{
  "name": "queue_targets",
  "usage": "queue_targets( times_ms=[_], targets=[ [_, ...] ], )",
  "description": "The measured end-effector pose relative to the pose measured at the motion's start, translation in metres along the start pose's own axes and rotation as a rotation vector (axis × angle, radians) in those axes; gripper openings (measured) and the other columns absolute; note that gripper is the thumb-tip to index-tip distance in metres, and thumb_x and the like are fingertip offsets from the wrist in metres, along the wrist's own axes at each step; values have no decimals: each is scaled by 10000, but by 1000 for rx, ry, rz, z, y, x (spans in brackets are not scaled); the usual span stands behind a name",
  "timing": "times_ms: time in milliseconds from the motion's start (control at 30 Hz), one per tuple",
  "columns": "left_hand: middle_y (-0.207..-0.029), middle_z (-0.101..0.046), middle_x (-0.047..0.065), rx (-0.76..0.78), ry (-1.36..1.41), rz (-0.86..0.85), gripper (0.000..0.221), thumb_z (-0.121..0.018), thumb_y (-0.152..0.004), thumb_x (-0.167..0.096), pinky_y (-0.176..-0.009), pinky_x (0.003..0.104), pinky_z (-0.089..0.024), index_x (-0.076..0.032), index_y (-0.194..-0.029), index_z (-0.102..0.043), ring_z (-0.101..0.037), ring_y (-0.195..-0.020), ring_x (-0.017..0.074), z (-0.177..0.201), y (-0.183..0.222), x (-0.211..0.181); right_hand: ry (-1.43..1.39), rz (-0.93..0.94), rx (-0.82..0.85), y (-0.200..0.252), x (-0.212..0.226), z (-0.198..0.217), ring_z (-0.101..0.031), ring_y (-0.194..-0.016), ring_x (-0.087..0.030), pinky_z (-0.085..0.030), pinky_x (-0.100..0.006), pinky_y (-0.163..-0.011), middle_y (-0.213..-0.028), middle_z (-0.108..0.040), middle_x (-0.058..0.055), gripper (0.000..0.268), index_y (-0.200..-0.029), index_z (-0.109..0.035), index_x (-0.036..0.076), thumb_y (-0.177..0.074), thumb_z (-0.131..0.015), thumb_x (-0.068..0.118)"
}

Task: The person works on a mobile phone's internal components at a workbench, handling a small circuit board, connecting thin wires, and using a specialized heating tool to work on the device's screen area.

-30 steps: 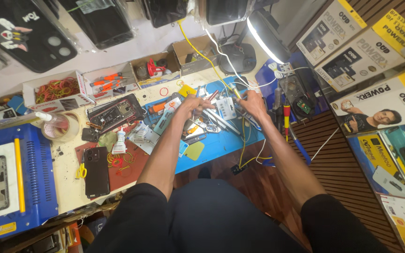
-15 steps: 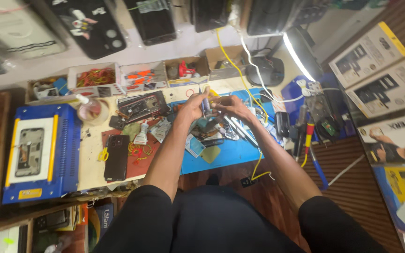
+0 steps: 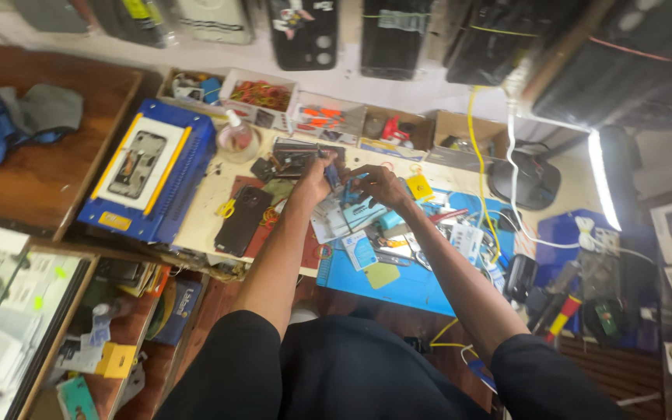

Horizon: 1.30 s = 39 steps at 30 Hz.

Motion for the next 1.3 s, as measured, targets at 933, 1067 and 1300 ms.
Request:
queue_targets(
  times_ms=[933,1067,1300],
  targets=[
    [-1012,-736,133,-233,-100,-48,166,-711,-915,-29,-687,435,-646,-16,-1076,-673,-761,-860,278,-19,-74,-73,-559,5,-527,-140,-39,12,-687,-754,-164,-562,-287,-619,-916,-732,-136,538,-1331,-610,-52,-818,-757,15],
    [-1016,-733,157,-263,-112,-30,176,-716,-911,-29,-671,432,-642,5,-1076,-666,-766,-831,290,-18,-79,-73,-612,-17,-541,-138,-43,9,-681,-768,-166,-548,-289,-632,-932,-735,-148,545,-1352,-590,-50,-854,-784,58],
    [-1031,-754,136,-136,-18,-24,178,-642,-886,78,-669,422,-656,12,-1049,-665,-755,-862,238,-13,-88,-66,-608,-66,-595,-137,-39,10,-742,-884,-228,-591,-344,-717,-1028,-680,-162,538,-1343,-566,-23,-848,-760,59]
  ],
)
Point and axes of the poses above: each hand's wrist, its own y-axis away from the middle knuckle, its own z-axis out of the back of the hand, x = y × z, the point moved 4 cm from there along -y, towards the middle knuckle
